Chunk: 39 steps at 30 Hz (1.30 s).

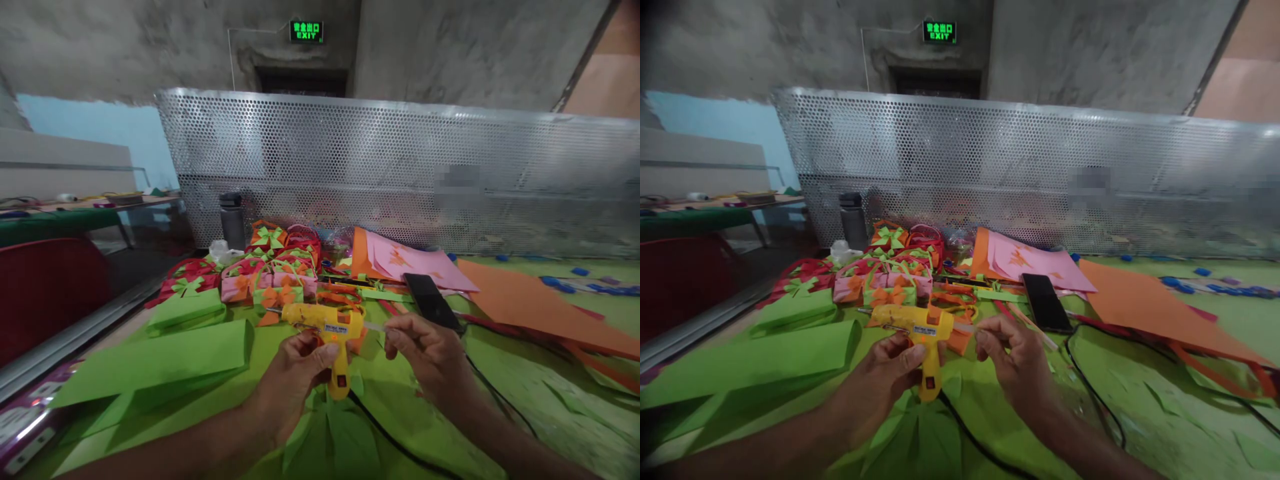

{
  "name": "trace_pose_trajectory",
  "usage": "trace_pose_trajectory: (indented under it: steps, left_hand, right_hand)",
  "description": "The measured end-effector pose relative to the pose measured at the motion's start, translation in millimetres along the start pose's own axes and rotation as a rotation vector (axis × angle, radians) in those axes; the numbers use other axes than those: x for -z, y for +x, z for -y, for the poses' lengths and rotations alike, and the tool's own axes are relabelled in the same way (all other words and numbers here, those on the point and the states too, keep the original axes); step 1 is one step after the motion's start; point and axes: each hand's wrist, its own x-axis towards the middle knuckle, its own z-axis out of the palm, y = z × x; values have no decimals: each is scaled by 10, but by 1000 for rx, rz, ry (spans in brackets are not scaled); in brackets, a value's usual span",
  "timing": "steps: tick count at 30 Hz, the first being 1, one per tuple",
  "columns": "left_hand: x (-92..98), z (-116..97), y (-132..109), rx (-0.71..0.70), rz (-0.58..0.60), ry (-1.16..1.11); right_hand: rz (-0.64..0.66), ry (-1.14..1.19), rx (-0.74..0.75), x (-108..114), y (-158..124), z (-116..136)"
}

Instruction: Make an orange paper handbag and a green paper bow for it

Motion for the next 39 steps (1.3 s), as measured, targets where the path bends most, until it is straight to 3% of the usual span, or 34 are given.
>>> trace_pose_trajectory:
  steps: [16,31,39]
  left_hand:
    - [6,17,5,-8,10,7]
    - [-5,57,-7,-14,-41,16]
    - [12,89,-8,-30,7,28]
  right_hand:
    - [28,17,-27,8,-29,-18]
    - [58,-255,23,65,-31,-200]
    - [21,-215,-64,20,-63,-105]
